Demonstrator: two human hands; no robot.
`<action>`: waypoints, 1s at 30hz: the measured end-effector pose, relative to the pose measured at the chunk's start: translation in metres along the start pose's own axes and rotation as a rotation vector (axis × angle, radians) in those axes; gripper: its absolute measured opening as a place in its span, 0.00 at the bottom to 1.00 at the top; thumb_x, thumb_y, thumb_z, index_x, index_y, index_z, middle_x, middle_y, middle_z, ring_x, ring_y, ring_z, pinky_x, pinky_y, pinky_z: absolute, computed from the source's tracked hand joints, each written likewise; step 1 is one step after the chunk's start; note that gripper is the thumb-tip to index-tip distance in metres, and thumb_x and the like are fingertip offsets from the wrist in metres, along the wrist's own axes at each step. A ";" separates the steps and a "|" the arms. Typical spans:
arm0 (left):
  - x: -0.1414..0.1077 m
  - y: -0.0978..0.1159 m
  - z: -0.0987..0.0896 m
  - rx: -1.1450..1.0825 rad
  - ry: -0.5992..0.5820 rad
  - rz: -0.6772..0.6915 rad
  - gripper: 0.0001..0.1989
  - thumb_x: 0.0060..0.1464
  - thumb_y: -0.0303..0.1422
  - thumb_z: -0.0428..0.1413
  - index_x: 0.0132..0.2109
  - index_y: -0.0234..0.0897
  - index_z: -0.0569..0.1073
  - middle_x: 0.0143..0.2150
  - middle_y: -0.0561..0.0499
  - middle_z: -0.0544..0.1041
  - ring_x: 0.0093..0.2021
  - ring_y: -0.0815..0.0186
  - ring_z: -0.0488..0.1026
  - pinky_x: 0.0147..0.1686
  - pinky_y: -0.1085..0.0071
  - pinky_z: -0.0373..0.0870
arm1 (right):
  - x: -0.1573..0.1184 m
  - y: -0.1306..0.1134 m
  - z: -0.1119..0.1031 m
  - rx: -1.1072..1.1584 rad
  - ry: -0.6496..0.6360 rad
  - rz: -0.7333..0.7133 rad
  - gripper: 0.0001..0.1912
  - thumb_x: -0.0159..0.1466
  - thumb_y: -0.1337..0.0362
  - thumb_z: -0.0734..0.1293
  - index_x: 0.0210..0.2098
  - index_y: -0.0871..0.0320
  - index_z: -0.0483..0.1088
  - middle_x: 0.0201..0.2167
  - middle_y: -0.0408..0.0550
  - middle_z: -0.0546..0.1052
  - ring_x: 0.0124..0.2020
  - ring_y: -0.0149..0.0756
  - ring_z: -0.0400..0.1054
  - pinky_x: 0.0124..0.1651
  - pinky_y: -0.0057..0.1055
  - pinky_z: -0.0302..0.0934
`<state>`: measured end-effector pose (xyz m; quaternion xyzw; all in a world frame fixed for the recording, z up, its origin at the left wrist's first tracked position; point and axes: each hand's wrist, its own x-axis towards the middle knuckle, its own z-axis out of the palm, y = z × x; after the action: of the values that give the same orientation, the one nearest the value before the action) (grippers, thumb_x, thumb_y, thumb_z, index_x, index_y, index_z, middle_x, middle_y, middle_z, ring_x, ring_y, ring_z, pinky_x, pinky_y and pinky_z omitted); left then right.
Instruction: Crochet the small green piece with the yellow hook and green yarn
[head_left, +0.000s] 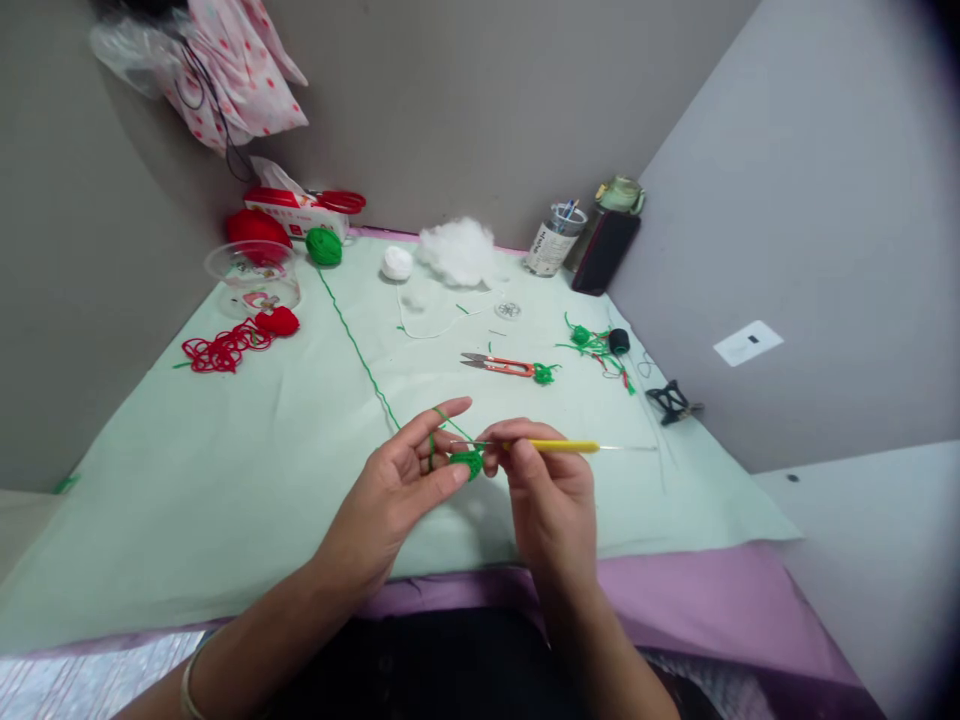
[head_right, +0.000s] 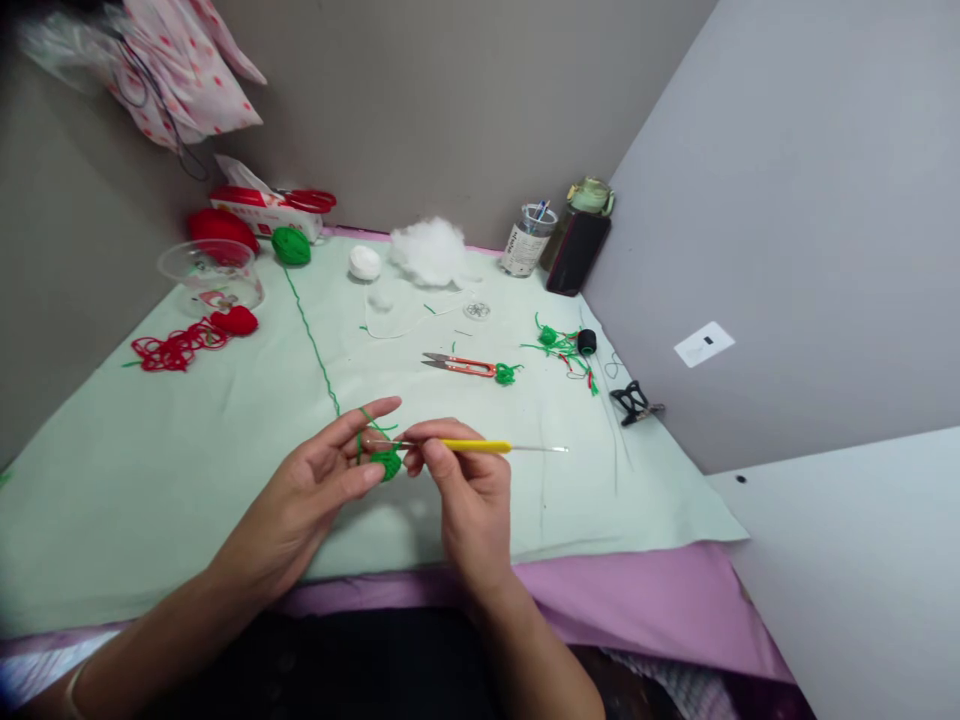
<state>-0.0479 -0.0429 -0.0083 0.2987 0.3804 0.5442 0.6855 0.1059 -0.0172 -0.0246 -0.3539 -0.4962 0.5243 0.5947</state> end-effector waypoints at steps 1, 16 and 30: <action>0.000 0.000 -0.001 0.019 0.007 0.004 0.24 0.58 0.33 0.71 0.60 0.51 0.82 0.42 0.53 0.79 0.48 0.63 0.74 0.56 0.66 0.68 | 0.001 0.000 0.000 0.047 0.020 0.025 0.09 0.69 0.55 0.74 0.39 0.52 0.84 0.34 0.46 0.82 0.31 0.34 0.72 0.38 0.35 0.69; -0.001 0.001 -0.009 0.266 0.054 0.116 0.19 0.61 0.35 0.68 0.58 0.57 0.83 0.40 0.55 0.75 0.41 0.66 0.68 0.48 0.70 0.65 | -0.004 -0.008 -0.008 -0.080 -0.061 -0.094 0.11 0.77 0.61 0.66 0.42 0.51 0.81 0.37 0.44 0.81 0.35 0.32 0.73 0.41 0.32 0.69; -0.005 -0.003 -0.002 0.561 0.213 0.348 0.12 0.58 0.27 0.66 0.47 0.46 0.85 0.42 0.55 0.79 0.35 0.70 0.68 0.46 0.70 0.67 | -0.007 -0.005 -0.008 -0.673 -0.229 -0.739 0.13 0.75 0.72 0.60 0.52 0.55 0.74 0.39 0.52 0.83 0.40 0.40 0.78 0.38 0.37 0.75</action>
<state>-0.0487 -0.0482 -0.0115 0.4774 0.5282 0.5552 0.4300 0.1155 -0.0245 -0.0232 -0.2669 -0.7914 0.1257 0.5353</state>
